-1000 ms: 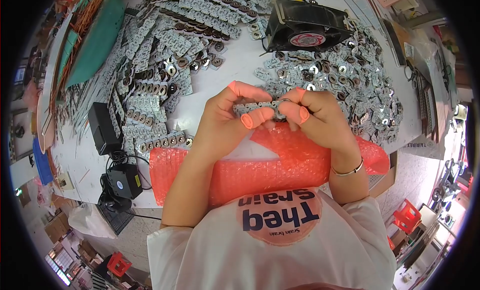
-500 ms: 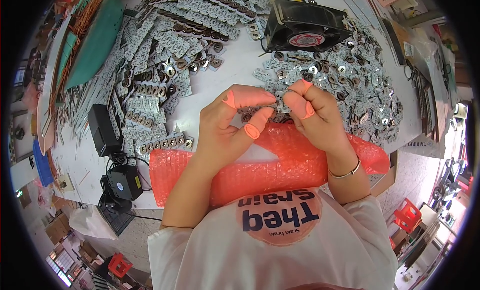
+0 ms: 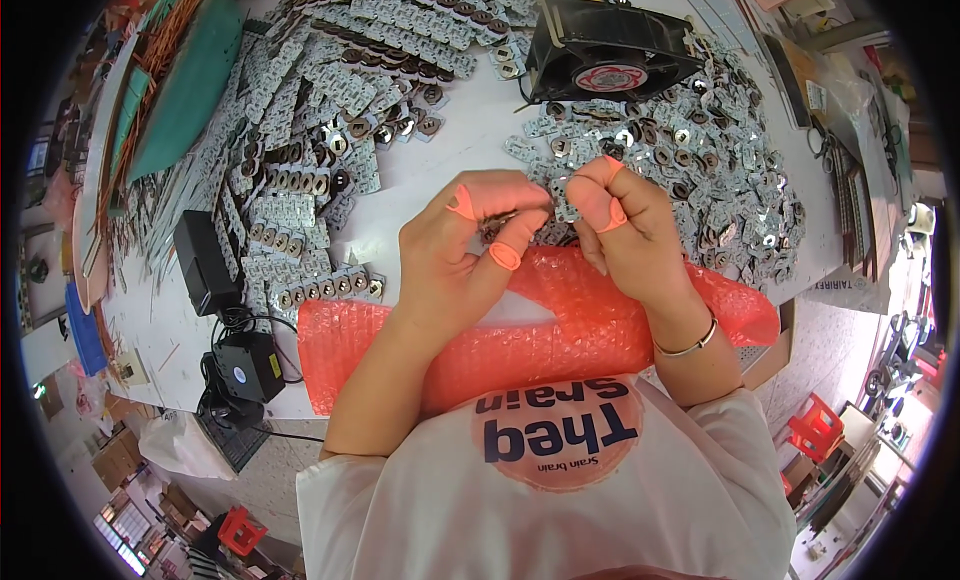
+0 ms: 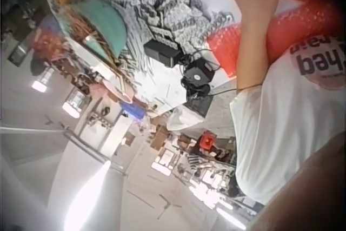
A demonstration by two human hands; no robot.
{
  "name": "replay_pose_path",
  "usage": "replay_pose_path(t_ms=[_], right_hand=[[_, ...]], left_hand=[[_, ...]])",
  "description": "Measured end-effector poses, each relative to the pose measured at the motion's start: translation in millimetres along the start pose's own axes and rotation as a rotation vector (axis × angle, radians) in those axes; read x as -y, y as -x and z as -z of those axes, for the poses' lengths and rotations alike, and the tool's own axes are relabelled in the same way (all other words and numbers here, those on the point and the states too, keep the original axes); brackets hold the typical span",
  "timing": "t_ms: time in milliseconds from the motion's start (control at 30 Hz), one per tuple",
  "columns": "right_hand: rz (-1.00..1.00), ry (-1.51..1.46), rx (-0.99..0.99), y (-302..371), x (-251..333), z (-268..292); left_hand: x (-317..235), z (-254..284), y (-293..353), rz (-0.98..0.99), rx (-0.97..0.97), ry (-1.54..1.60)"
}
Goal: Assembling or inspecting small metal rings and washers at a factory workstation.
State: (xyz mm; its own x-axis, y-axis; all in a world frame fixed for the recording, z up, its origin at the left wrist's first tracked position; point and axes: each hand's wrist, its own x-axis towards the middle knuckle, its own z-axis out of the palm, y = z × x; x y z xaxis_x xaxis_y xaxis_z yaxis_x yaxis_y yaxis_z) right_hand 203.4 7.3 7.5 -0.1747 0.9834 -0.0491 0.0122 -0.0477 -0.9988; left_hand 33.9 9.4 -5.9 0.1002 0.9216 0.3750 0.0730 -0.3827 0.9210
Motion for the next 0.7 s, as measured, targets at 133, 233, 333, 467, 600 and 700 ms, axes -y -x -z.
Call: replay_pose_path(t_ms=[133,233,333,467,600,700], right_hand=[[0.047,0.074,-0.058,-3,-4,2],[-0.018,0.111,-0.064,-6,0,11],[0.113,0.259,-0.054,-8,0,21],[0.184,0.453,-0.031,-8,1,26],[0.017,0.351,0.115,-5,10,27],[0.104,0.350,0.138,-6,7,27]], left_hand=[[-4,4,-2,-0.083,0.149,-0.154],[-1,5,-2,-0.020,0.176,-0.102],[1,0,-2,0.072,0.103,0.111],[2,3,-1,0.197,0.099,0.306],[-2,4,-1,0.326,0.103,0.307],[2,9,-1,0.333,0.159,0.248]])
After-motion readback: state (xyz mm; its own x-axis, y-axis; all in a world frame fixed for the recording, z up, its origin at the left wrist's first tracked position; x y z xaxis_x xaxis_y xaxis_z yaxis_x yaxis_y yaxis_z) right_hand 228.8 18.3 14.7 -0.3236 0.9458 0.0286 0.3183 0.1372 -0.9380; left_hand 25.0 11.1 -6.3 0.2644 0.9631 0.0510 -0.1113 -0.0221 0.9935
